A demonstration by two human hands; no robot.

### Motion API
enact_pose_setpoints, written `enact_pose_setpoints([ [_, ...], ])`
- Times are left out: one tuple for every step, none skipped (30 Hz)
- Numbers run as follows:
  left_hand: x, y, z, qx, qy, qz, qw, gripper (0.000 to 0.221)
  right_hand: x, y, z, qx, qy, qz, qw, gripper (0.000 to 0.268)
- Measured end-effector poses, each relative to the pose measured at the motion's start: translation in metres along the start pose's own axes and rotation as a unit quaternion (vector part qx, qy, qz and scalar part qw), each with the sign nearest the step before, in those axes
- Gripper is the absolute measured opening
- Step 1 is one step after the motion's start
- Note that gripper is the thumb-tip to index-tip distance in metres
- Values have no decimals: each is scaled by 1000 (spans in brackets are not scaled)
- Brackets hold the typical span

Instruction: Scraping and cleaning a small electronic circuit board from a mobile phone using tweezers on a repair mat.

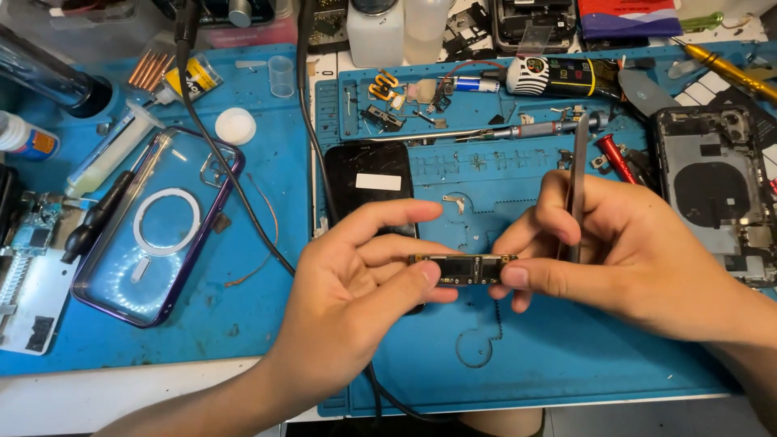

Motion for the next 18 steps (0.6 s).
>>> enact_pose_setpoints([
  [2, 0, -2, 1, 1, 0, 1000, 41, 0, 0, 0, -1, 0, 0, 1000, 41],
  [4, -1, -3, 13, -8, 41, 999, 37, 1, 0, 0, 1, -1, -2, 1000, 40],
  [6, -1, -5, 24, -17, 81, 996, 34, 1, -1, 0, 3, -2, -4, 1000, 40],
  [5, -3, -6, 24, -17, 81, 996, 34, 1, -1, 0, 4, -2, -4, 1000, 40],
  [4, -5, -7, 23, -18, 102, 994, 31, 0, -2, 0, 9, -5, 0, 1000, 39],
  [4, -7, -8, 22, -18, 123, 992, 28, 0, -3, 0, 14, -9, 5, 1000, 38],
  [4, -7, -8, 21, -18, 122, 992, 28, 0, -3, -1, 15, -9, 4, 1000, 38],
  [5, -6, -7, 16, -20, 116, 993, 26, 0, -3, -1, 18, -6, -2, 1000, 36],
  [5, -6, -6, 11, -21, 110, 994, 23, 0, -4, -1, 22, -2, -8, 1000, 34],
  [5, -6, -7, 11, -21, 109, 994, 23, 0, -4, -1, 22, -2, -9, 1000, 34],
  [5, -6, -7, 8, -11, 101, 995, 23, 1, -4, -1, 24, 0, -9, 1000, 33],
  [5, -6, -7, 4, -1, 93, 996, 24, 1, -4, -1, 26, 1, -9, 1000, 33],
  [6, -6, -7, 5, -2, 92, 996, 24, 1, -4, -1, 26, 2, -9, 1000, 33],
  [6, -5, -7, 4, -1, 116, 993, 29, 1, -5, -1, 29, -2, 5, 1000, 32],
  [7, -5, -8, 4, -1, 139, 990, 35, 1, -7, -1, 32, -7, 19, 999, 31],
  [6, -5, -8, 3, -1, 139, 990, 35, -2, -3, -3, 32, -6, 19, 999, 31],
  [5, -7, -8, 12, 1, 124, 992, 36, -6, 3, -4, 12, -16, 18, 1000, 24],
  [5, -8, -8, 20, 2, 108, 994, 38, -10, 8, -6, -9, -25, 17, 1000, 19],
])
Point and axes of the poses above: each hand's wrist, its own z-axis towards the middle knuckle, its own y-axis out of the back of the hand, x = y × z, the point moved 4 cm from there along z, towards the middle knuckle, and after that the axes turned 4 degrees about -x, right-handed, at the moved point
